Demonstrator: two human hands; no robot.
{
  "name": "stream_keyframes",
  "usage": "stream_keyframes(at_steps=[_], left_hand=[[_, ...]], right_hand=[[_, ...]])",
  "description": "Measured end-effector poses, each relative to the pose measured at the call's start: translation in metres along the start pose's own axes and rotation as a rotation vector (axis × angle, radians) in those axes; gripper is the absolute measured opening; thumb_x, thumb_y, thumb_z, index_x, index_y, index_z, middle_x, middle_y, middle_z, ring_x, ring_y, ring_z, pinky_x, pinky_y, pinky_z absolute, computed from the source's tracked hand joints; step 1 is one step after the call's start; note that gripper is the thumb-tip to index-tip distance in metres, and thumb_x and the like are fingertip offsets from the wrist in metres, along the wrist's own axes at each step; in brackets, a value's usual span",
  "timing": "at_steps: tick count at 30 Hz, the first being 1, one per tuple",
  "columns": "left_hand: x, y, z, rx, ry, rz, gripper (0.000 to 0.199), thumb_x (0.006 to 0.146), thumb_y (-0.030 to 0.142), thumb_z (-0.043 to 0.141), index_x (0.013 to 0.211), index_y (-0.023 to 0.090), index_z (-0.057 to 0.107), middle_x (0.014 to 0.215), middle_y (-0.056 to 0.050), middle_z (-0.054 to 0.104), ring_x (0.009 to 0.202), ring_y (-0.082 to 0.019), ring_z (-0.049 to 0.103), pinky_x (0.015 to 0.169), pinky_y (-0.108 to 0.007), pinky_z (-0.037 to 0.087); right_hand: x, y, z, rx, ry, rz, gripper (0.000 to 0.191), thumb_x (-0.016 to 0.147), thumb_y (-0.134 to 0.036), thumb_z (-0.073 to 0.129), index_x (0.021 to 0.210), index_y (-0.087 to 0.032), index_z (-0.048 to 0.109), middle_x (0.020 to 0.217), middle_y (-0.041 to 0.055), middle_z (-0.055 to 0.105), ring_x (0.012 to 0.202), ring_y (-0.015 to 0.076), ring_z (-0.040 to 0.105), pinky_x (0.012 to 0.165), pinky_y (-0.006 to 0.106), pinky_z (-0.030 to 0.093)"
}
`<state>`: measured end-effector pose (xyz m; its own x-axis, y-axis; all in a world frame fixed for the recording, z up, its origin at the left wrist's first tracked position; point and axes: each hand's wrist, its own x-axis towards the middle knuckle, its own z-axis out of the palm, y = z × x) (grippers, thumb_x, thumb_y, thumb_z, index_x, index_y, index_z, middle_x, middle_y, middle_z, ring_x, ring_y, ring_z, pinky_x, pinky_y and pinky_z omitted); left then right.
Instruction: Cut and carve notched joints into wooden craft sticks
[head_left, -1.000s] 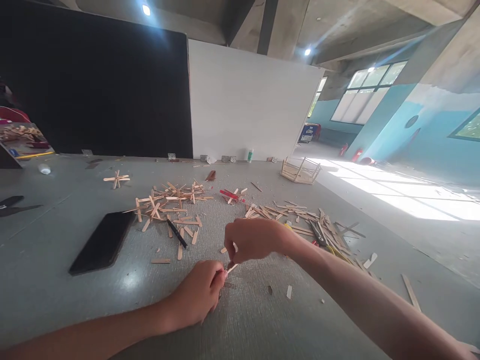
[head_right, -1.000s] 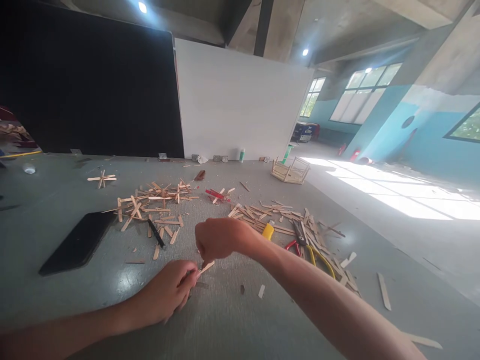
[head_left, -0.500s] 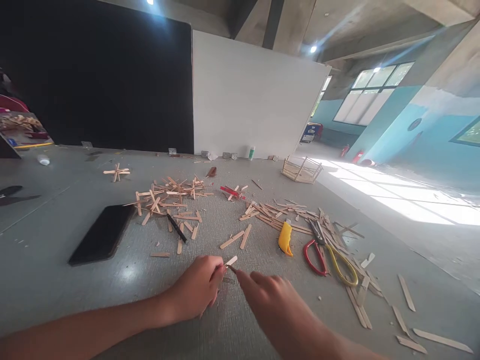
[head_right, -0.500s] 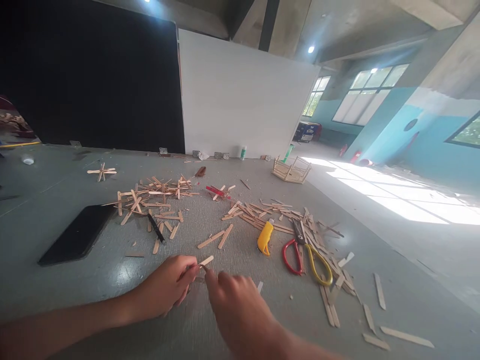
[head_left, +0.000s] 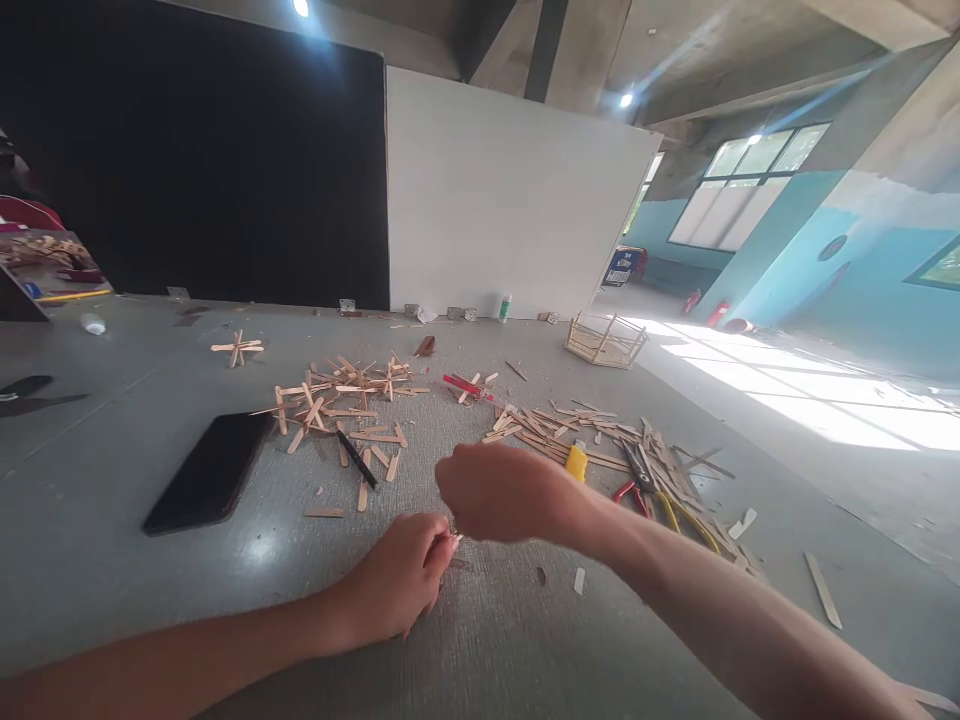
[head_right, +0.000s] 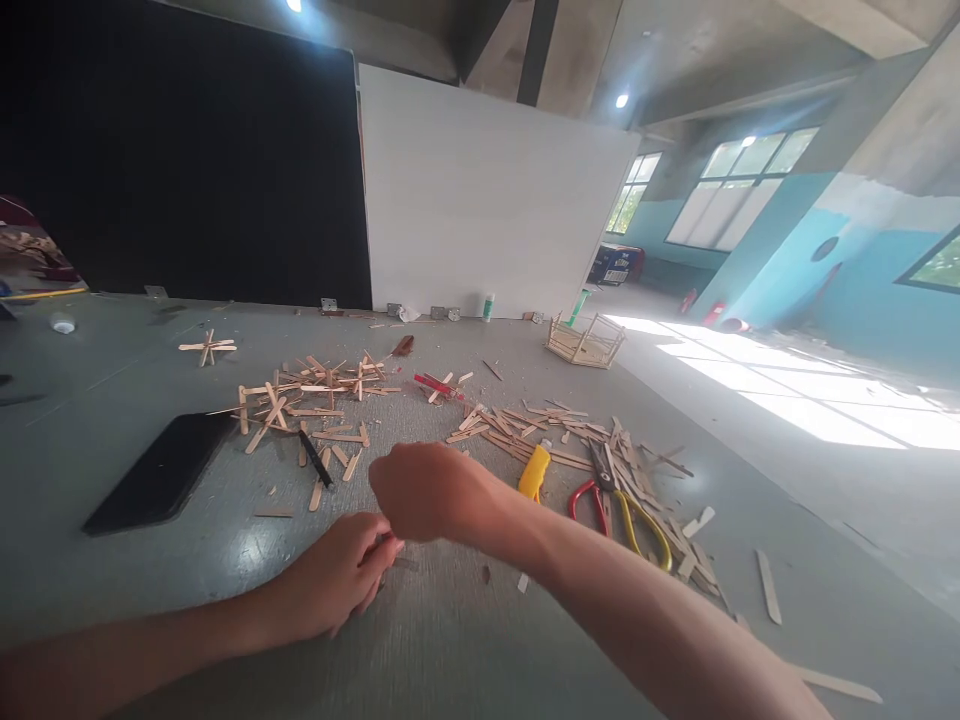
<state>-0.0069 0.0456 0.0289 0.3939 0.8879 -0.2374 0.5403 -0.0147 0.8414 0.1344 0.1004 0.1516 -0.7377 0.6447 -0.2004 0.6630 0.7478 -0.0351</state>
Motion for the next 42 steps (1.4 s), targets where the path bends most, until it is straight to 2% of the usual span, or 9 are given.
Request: stream_keyframes(at_steps=[4, 8, 15, 19, 22, 26, 30, 37, 42], left_hand=[[0.0, 0.0, -0.001, -0.009, -0.014, -0.002, 0.028, 0.103, 0.035, 0.035, 0.078, 0.023, 0.041, 0.045, 0.01, 0.042, 0.027, -0.007, 0.032, 0.026, -0.014, 0.024], [-0.002, 0.003, -0.003, -0.032, -0.02, -0.006, 0.029, 0.103, 0.036, 0.036, 0.076, 0.024, 0.039, 0.046, 0.01, 0.042, 0.027, -0.006, 0.031, 0.027, -0.015, 0.024], [-0.001, 0.001, 0.002, -0.088, 0.008, -0.023, 0.037, 0.104, 0.045, 0.033, 0.076, 0.023, 0.041, 0.049, 0.008, 0.047, 0.029, -0.007, 0.035, 0.029, -0.016, 0.026], [-0.003, 0.001, 0.005, -0.096, 0.022, -0.042, 0.042, 0.102, 0.059, 0.034, 0.079, 0.024, 0.041, 0.05, 0.009, 0.043, 0.031, -0.008, 0.036, 0.028, -0.017, 0.024], [-0.009, 0.005, 0.005, -0.116, 0.044, 0.014, 0.043, 0.103, 0.062, 0.034, 0.084, 0.024, 0.042, 0.052, 0.01, 0.04, 0.035, -0.009, 0.036, 0.034, -0.019, 0.024], [-0.019, 0.009, 0.002, -0.126, 0.026, 0.235, 0.038, 0.107, 0.053, 0.036, 0.085, 0.023, 0.041, 0.06, 0.01, 0.033, 0.051, -0.009, 0.031, 0.048, -0.022, 0.026], [-0.025, 0.007, 0.001, -0.122, 0.001, 0.331, 0.028, 0.109, 0.044, 0.037, 0.093, 0.022, 0.045, 0.062, 0.009, 0.032, 0.052, -0.01, 0.03, 0.05, -0.023, 0.027], [-0.031, -0.003, 0.003, 0.037, 0.057, 0.434, 0.012, 0.106, 0.031, 0.044, 0.101, 0.023, 0.051, 0.067, 0.006, 0.048, 0.055, -0.011, 0.044, 0.06, -0.023, 0.039], [-0.032, 0.0, 0.0, 0.106, 0.11, 0.504, 0.011, 0.105, 0.027, 0.044, 0.099, 0.024, 0.052, 0.063, 0.006, 0.047, 0.053, -0.011, 0.045, 0.056, -0.021, 0.041]], right_hand=[[0.019, 0.013, -0.015, 0.053, -0.196, -0.006, 0.008, 0.07, -0.014, 0.078, 0.063, -0.015, 0.074, 0.055, 0.0, 0.063, 0.046, 0.0096, 0.047, 0.047, 0.025, 0.029], [-0.004, 0.021, -0.006, 0.143, -0.134, 0.058, 0.009, 0.082, -0.018, 0.071, 0.077, -0.018, 0.079, 0.065, 0.0013, 0.068, 0.056, 0.0113, 0.056, 0.051, 0.024, 0.031], [-0.073, 0.013, 0.069, 0.331, 0.141, 0.219, 0.028, 0.099, -0.016, 0.048, 0.111, -0.024, 0.073, 0.089, 0.0058, 0.074, 0.072, 0.0146, 0.069, 0.06, 0.023, 0.04], [-0.085, 0.018, 0.119, 0.365, 0.354, 0.155, 0.028, 0.099, -0.014, 0.047, 0.109, -0.021, 0.071, 0.083, 0.0036, 0.074, 0.072, 0.0157, 0.07, 0.063, 0.023, 0.045], [-0.083, 0.024, 0.139, 0.327, 0.471, 0.091, 0.027, 0.1, -0.015, 0.045, 0.11, -0.017, 0.069, 0.082, 0.0062, 0.073, 0.073, 0.0174, 0.069, 0.067, 0.026, 0.047], [-0.084, 0.025, 0.145, 0.282, 0.646, -0.027, 0.027, 0.105, -0.017, 0.041, 0.107, -0.014, 0.068, 0.074, 0.0051, 0.068, 0.065, 0.0166, 0.063, 0.062, 0.028, 0.045], [-0.086, 0.023, 0.146, 0.313, 0.77, -0.126, 0.021, 0.106, -0.015, 0.043, 0.113, -0.013, 0.063, 0.073, 0.0031, 0.063, 0.063, 0.0158, 0.058, 0.058, 0.028, 0.044], [-0.087, 0.025, 0.145, 0.4, 0.78, -0.188, 0.019, 0.102, -0.01, 0.053, 0.119, -0.014, 0.06, 0.082, 0.005, 0.063, 0.072, 0.0166, 0.055, 0.064, 0.03, 0.045], [-0.09, 0.025, 0.143, 0.458, 0.743, -0.223, 0.021, 0.098, -0.005, 0.056, 0.117, -0.014, 0.06, 0.084, 0.0051, 0.062, 0.073, 0.0163, 0.049, 0.064, 0.03, 0.043]])
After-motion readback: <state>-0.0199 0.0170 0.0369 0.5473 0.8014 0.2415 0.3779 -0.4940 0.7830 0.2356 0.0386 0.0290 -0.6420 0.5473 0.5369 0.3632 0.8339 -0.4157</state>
